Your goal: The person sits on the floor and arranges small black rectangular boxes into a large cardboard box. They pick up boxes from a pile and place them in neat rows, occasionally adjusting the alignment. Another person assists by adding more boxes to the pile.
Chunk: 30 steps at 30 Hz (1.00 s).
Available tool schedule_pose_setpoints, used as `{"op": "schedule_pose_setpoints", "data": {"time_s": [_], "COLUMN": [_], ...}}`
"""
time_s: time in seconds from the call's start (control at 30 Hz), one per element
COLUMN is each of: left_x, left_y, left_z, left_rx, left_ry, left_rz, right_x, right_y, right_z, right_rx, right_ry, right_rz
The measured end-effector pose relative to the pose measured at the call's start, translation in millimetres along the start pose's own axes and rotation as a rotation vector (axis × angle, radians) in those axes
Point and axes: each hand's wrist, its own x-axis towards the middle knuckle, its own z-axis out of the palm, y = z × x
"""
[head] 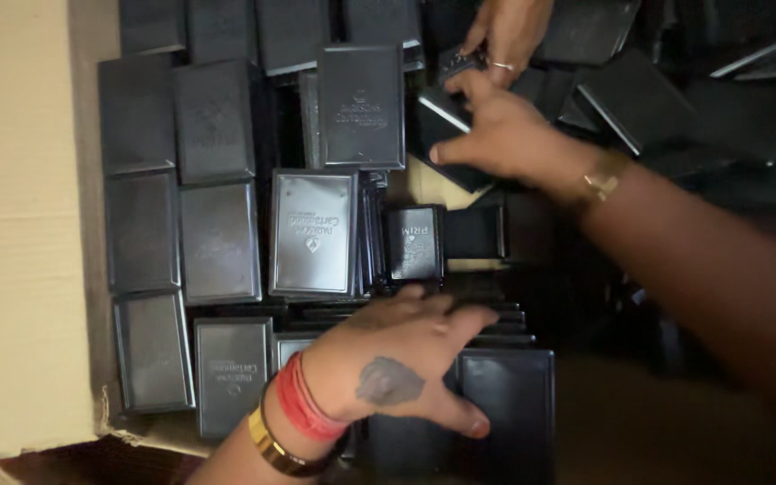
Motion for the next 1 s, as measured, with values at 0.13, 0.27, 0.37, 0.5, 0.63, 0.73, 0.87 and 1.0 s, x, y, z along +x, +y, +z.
{"op": "schedule_pose_setpoints", "data": {"time_s": [0.13, 0.27, 0.37, 0.5, 0.63, 0.73, 0.87, 1.0], "left_x": [2.4, 4.5, 3.9, 3.7, 7.1, 7.5, 5.7, 7.4], "left_y": [-1.9, -2.8, -4.5, -6.7, -7.3, -5.4, -4.2, -4.7], "left_z": [0.8, 0.2, -0.3, -1.7, -4.5, -5.4, -8.1, -8.8], "left_rx": [0.013, 0.027, 0.027, 0.031, 0.021, 0.067, 0.029, 0.031], "left_ry": [-0.028, 0.004, -0.011, 0.024, -0.012, 0.036, 0.032, 0.027], "left_rz": [-0.034, -0.011, -0.023, 0.021, -0.004, 0.013, 0.000, 0.002], "right_x": [-38.8, -60.2, -53.4, -39.9, -33.3, -35.7, -38.5, -35.8], "right_y": [16.2, 29.8, 27.9, -8.5, -71.3, -97.6, -98.3, -89.1], "right_z": [47.0, 106.4, 98.3, 47.8, 43.4, 59.4, 67.1, 65.7], "right_rx": [0.627, 0.195, 0.232, 0.914, 1.177, 1.099, 1.023, 1.088], "right_ry": [-0.063, -0.430, -0.516, -0.081, -0.405, -0.496, -0.244, -0.472], "right_rz": [0.254, 0.322, 0.497, -0.097, -0.134, -0.103, -0.202, -0.048]}}
